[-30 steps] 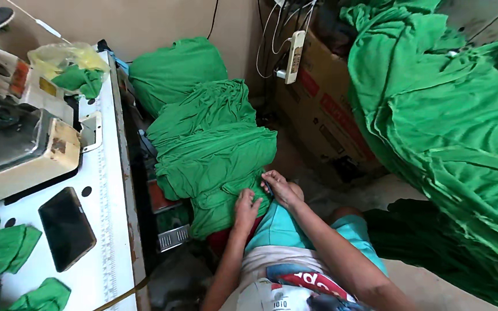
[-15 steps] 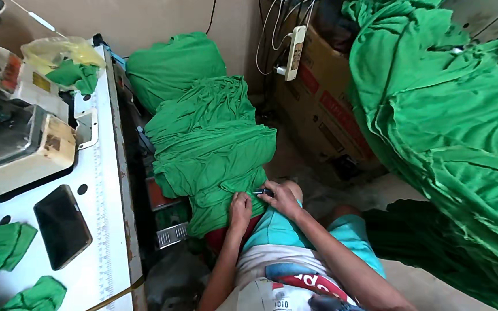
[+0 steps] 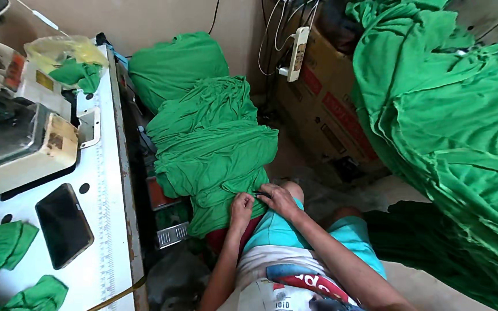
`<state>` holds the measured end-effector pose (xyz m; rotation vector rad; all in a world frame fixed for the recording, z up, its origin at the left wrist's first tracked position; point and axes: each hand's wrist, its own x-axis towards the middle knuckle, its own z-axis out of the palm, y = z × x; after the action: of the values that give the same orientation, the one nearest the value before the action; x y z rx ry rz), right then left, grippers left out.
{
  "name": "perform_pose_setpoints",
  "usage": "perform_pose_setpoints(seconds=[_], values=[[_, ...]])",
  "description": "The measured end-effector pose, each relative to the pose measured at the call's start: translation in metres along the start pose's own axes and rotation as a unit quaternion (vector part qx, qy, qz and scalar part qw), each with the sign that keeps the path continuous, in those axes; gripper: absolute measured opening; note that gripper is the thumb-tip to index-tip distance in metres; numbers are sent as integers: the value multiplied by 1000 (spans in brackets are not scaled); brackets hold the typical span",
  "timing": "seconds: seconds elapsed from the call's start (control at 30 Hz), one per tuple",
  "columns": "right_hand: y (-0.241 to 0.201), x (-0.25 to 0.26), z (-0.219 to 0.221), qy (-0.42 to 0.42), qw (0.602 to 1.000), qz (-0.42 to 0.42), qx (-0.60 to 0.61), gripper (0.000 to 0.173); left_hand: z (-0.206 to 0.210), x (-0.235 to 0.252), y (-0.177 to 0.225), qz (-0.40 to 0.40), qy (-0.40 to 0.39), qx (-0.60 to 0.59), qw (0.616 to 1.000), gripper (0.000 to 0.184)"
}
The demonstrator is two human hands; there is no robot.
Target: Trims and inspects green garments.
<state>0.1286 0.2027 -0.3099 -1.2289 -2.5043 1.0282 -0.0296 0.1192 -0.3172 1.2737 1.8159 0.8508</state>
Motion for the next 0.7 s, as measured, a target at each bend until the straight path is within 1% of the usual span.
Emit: perform_pose_setpoints(seconds=[0.1,0.17,0.23,0.3,0.33,0.37,0.4,0.47,0.5,0.53,0.6,0.67,0.7], values=[[0,-2,0,14,1000,5,6,30,0,1,-1,5,-6,2,1000,20],[-1,-1,-3,30,998,42,42,32,-6,-1,0,7,-19,6,1000,20],[1,1,-4,58,990,85,97,36,-21,-5,5,-4,-66,26,997,20],[2,2,-5,87,980,113,138,37,-46,-11,11,-26,-139,72,987,21],[2,2,-6,98,977,118,150,38,-60,-15,12,-42,-163,96,981,22],[2,2,-7,106,974,120,159,39,-75,-20,12,-64,-165,117,977,22],[2,2,-6,117,971,117,171,40,-90,-24,9,-92,-150,137,975,24],[1,4,-4,138,962,120,205,46,-113,-29,5,-148,-95,161,971,38],[1,6,-3,147,956,120,226,47,-117,-28,5,-150,-63,159,974,45],[0,10,-2,152,949,118,249,45,-117,-26,6,-134,-36,149,979,46],[-2,19,3,145,937,118,295,34,-99,-16,7,-59,1,114,992,37],[-7,27,8,106,929,148,323,27,-68,-3,12,21,4,69,997,27],[-8,31,9,74,930,171,317,26,-52,3,15,50,-6,61,997,25]])
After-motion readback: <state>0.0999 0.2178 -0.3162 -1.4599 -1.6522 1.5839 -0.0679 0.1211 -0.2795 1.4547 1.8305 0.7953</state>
